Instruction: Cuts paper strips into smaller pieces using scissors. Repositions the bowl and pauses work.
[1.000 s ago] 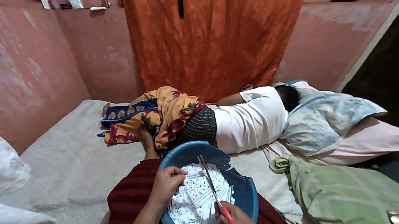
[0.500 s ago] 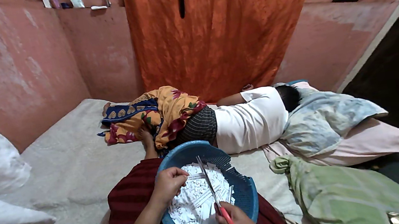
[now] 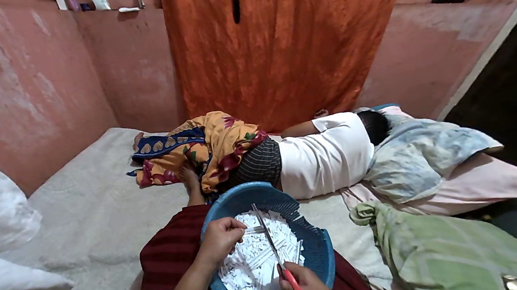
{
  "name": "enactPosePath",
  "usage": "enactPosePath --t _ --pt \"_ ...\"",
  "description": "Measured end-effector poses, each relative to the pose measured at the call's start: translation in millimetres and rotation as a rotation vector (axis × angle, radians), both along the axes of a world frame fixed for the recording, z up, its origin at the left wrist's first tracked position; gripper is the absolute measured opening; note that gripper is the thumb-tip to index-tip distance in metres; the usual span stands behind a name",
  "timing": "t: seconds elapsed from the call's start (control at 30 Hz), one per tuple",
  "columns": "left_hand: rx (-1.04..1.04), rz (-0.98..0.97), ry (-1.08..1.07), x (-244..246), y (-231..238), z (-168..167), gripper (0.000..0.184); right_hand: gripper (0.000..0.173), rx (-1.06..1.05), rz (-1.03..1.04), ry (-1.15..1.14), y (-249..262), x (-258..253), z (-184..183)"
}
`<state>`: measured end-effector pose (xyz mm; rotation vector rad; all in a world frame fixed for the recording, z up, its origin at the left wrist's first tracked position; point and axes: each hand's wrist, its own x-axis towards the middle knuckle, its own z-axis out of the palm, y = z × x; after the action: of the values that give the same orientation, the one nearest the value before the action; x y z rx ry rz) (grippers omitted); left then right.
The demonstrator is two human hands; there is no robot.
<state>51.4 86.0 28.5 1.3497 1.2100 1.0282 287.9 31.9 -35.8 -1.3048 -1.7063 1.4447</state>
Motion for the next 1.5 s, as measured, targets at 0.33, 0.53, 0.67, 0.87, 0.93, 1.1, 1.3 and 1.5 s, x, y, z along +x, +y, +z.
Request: enactPosePath --t 0.33,0.53,0.67,0.87,0.93,1.1,1.3,1.5 --pt "0.0 0.059 -0.064 2 1 0 0.007 0.041 -0.011 0.011 -0.034 0 0 2" --pt "0.015 -0.015 0.015 1 1 -3 0.008 0.031 0.003 -0.01 -0.018 -2 -1 2" --pt "0.022 0.037 -0.061 2 1 -3 0.006 0.027 0.007 -0.045 0.042 -2 -1 0" --pt "0.056 0.002 0.048 3 1 -5 0.01 0.043 -0.016 0.05 -0.099 2 -1 3" --pt "0.06 -0.018 0.075 3 1 -6 0.01 0.036 -0.008 0.026 -0.075 1 -1 2" --pt "0.075 -0.01 -0.003 2 1 -8 0.009 0.031 0.013 -0.054 -0.022 -2 -2 3" --pt "0.06 0.04 -0.086 2 -1 -6 0.006 0.028 0.011 -0.071 0.054 -4 -1 1" --pt "0.036 -0.037 -0.031 2 -1 -7 0.007 0.044 -0.014 0.022 -0.059 1 0 2"
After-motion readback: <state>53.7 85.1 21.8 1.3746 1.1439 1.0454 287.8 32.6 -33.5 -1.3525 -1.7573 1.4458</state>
